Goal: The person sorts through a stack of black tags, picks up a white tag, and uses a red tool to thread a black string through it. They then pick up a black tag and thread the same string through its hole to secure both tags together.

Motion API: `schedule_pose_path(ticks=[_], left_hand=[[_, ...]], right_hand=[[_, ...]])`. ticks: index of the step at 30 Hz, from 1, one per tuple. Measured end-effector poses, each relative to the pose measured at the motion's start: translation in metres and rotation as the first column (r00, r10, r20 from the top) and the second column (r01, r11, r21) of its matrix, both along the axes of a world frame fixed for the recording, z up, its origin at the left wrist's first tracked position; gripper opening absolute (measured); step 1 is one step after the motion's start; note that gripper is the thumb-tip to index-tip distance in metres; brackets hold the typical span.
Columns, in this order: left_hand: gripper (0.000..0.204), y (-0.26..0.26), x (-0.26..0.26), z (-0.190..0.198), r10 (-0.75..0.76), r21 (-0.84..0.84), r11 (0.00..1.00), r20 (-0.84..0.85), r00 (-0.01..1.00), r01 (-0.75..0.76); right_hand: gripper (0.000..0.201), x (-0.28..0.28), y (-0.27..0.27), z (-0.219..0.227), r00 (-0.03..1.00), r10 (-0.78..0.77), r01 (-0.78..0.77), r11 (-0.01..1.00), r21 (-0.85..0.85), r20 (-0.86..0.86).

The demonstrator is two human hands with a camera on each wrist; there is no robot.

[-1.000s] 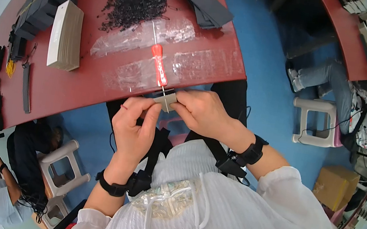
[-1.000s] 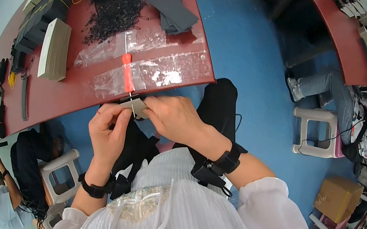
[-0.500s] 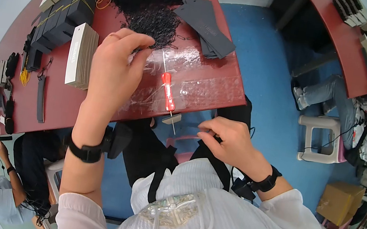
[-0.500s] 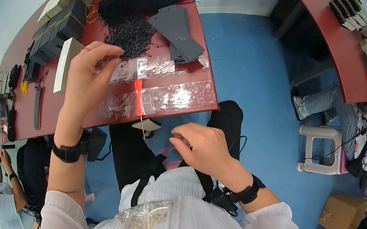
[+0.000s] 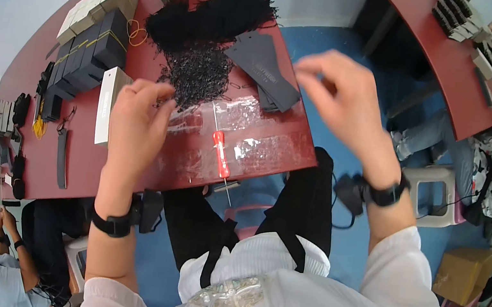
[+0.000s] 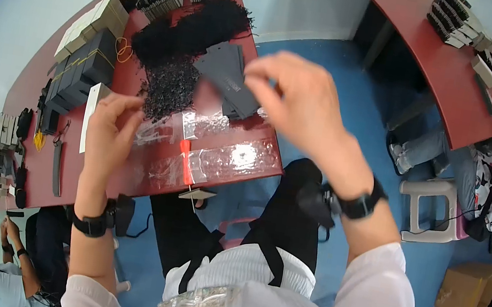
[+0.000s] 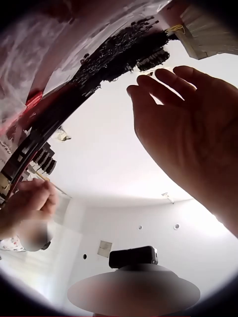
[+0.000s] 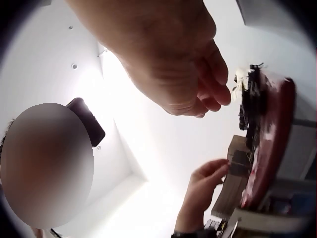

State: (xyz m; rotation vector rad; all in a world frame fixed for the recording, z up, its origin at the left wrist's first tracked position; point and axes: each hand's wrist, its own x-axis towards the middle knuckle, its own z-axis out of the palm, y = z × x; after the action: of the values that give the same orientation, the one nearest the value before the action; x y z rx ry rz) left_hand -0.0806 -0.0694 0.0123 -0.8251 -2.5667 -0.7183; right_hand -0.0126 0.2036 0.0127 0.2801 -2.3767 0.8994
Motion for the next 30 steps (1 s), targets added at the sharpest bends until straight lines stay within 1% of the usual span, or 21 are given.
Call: schedule_pose_path(ticks=[3,4,5,6,8,9,10,11,12,14,15,16,18,20,22,23,25,26,28,29,30], left_hand=[[0.014,-0.008,0.021,-0.014,-0.017,0.119,0.993,0.031,0.999,0.013],[0.015,-0.007,0.028,-0.016,-0.007,0.125,0.992,0.031,1.000,0.003],[0.015,-0.009,0.033,-0.020,-0.030,0.138,0.990,0.016,0.999,0.027],[0.014,-0.009,0.038,-0.023,-0.052,0.151,0.987,-0.001,0.999,0.051],[0.013,-0.009,0.047,-0.024,-0.064,0.177,0.983,0.035,0.997,0.057],[0.013,-0.009,0.051,-0.026,-0.075,0.188,0.980,0.051,0.996,0.064],[0.013,-0.009,0.052,-0.028,-0.082,0.188,0.980,0.070,0.994,0.067],[0.013,-0.008,0.054,-0.030,-0.067,0.241,0.970,0.092,0.993,0.043],[0.013,-0.007,0.056,-0.032,-0.054,0.292,0.956,0.117,0.992,0.018],[0.013,-0.008,0.057,-0.034,-0.056,0.302,0.953,0.121,0.991,0.018],[0.013,-0.008,0.057,-0.034,-0.062,0.311,0.950,0.125,0.990,0.020],[0.013,-0.009,0.056,-0.035,-0.058,0.312,0.950,0.124,0.991,0.017],[0.014,-0.011,0.055,-0.035,-0.075,0.325,0.945,0.136,0.988,0.026],[0.013,-0.012,0.054,-0.035,-0.078,0.318,0.947,0.131,0.988,0.032],[0.013,-0.014,0.054,-0.035,-0.079,0.313,0.949,0.127,0.989,0.035],[0.013,-0.015,0.053,-0.035,-0.081,0.330,0.944,0.146,0.986,0.028],[0.013,-0.017,0.052,-0.035,-0.084,0.348,0.937,0.164,0.983,0.022],[0.012,-0.018,0.052,-0.036,-0.081,0.363,0.932,0.187,0.979,0.008],[0.012,-0.017,0.052,-0.034,-0.084,0.380,0.925,0.206,0.975,0.000],[0.012,-0.016,0.050,-0.033,-0.087,0.374,0.927,0.192,0.978,0.009],[0.012,-0.016,0.049,-0.031,-0.088,0.368,0.930,0.179,0.980,0.016]], right_hand=[[0.010,-0.061,0.018,-0.002,1.000,-0.023,0.024,0.997,0.076,-0.021],[0.011,-0.080,0.020,-0.004,1.000,0.028,-0.029,0.996,0.089,0.006],[0.013,-0.095,0.020,-0.004,0.996,0.079,-0.083,0.992,0.099,0.036],[0.013,-0.109,0.020,-0.003,0.996,0.085,-0.088,0.991,0.105,0.032],[0.014,-0.133,0.014,0.001,0.978,0.172,-0.197,0.949,0.245,0.119],[0.014,-0.141,0.008,0.005,0.977,0.178,-0.202,0.947,0.248,0.115],[0.014,-0.149,0.002,0.010,0.959,0.195,-0.253,0.916,0.311,0.204],[0.015,-0.156,-0.004,0.013,0.934,0.203,-0.306,0.878,0.367,0.292],[0.015,-0.164,-0.007,0.013,0.935,0.205,-0.307,0.877,0.368,0.291],[0.013,-0.178,-0.013,0.005,0.907,0.337,-0.420,0.760,0.496,0.252],[0.014,-0.183,-0.017,0.003,0.904,0.350,-0.427,0.720,0.546,0.246],[0.014,-0.187,-0.020,0.002,0.903,0.353,-0.430,0.718,0.548,0.245],[0.014,-0.193,-0.024,0.001,0.897,0.326,-0.442,0.626,0.642,0.300],[0.013,-0.197,-0.024,-0.004,0.887,0.333,-0.462,0.613,0.641,0.320],[0.012,-0.197,-0.021,-0.006,0.907,0.313,-0.422,0.689,0.589,0.284],[0.012,-0.196,-0.018,-0.006,0.906,0.313,-0.423,0.688,0.590,0.284],[0.009,-0.196,-0.011,-0.002,0.868,0.413,-0.495,0.774,0.395,0.278],[0.009,-0.195,-0.009,-0.002,0.868,0.410,-0.494,0.774,0.395,0.281],[0.006,-0.188,-0.009,0.007,0.877,0.408,-0.470,0.838,0.275,0.255],[0.007,-0.186,-0.010,0.012,0.858,0.478,-0.512,0.829,0.226,0.189],[0.007,-0.182,-0.009,0.017,0.859,0.477,-0.510,0.829,0.229,0.188]])
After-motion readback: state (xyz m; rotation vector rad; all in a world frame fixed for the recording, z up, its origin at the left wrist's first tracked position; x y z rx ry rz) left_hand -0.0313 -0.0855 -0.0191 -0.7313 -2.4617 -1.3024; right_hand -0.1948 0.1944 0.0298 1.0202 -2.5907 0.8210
